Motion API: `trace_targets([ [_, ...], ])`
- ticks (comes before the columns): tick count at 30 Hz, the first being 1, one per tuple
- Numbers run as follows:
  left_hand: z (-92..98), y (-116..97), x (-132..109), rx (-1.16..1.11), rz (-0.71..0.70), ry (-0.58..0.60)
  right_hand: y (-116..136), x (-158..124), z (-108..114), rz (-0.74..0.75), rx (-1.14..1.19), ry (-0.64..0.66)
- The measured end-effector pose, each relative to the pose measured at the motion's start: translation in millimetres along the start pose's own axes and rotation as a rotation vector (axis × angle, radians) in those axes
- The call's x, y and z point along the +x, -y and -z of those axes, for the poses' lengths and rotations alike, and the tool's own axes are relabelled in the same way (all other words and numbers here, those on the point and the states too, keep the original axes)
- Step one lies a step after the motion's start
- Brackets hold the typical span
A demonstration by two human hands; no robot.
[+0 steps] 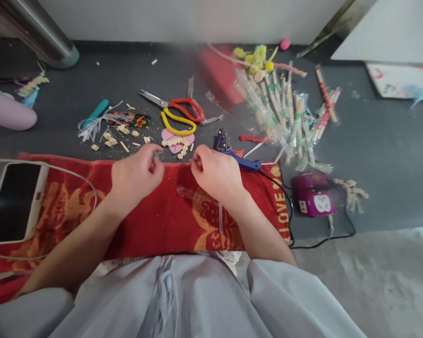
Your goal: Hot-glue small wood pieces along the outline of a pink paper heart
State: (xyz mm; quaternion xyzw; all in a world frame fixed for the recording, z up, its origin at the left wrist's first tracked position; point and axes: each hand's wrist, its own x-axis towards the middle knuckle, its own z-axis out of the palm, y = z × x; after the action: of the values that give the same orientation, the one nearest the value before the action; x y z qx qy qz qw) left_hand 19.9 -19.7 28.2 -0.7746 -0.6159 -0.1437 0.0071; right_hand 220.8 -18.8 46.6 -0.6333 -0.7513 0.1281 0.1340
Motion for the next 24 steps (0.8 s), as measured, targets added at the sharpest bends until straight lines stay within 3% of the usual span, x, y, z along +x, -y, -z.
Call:
trace_targets([
  [3, 3.3, 14.9, 8.9, 0.088, 0.180, 0.016, 3.0, -2.1, -1.8, 0.006, -0.007, 0.026],
  [7, 3.3, 40.8, 24.2, 0.106, 0.263, 0.045, 7.6, -3.1, -0.2, 0.007, -0.041, 0.081],
  [10, 2.2, 51.6, 36.8, 0.104, 0.311, 0.140, 10.8, -3.2, 1.9, 0.010, -0.047, 0.133],
  [18, -10.1, 67.2, 51.7, 0.137, 0.153, 0.062, 11.2, -0.8, 1.3, 0.043, -0.091, 0.180],
  [24, -1.1, 58.8, 57.1, 0.242, 0.134, 0.206, 8.8, 0.4, -1.0, 0.044, -0.093, 0.177],
])
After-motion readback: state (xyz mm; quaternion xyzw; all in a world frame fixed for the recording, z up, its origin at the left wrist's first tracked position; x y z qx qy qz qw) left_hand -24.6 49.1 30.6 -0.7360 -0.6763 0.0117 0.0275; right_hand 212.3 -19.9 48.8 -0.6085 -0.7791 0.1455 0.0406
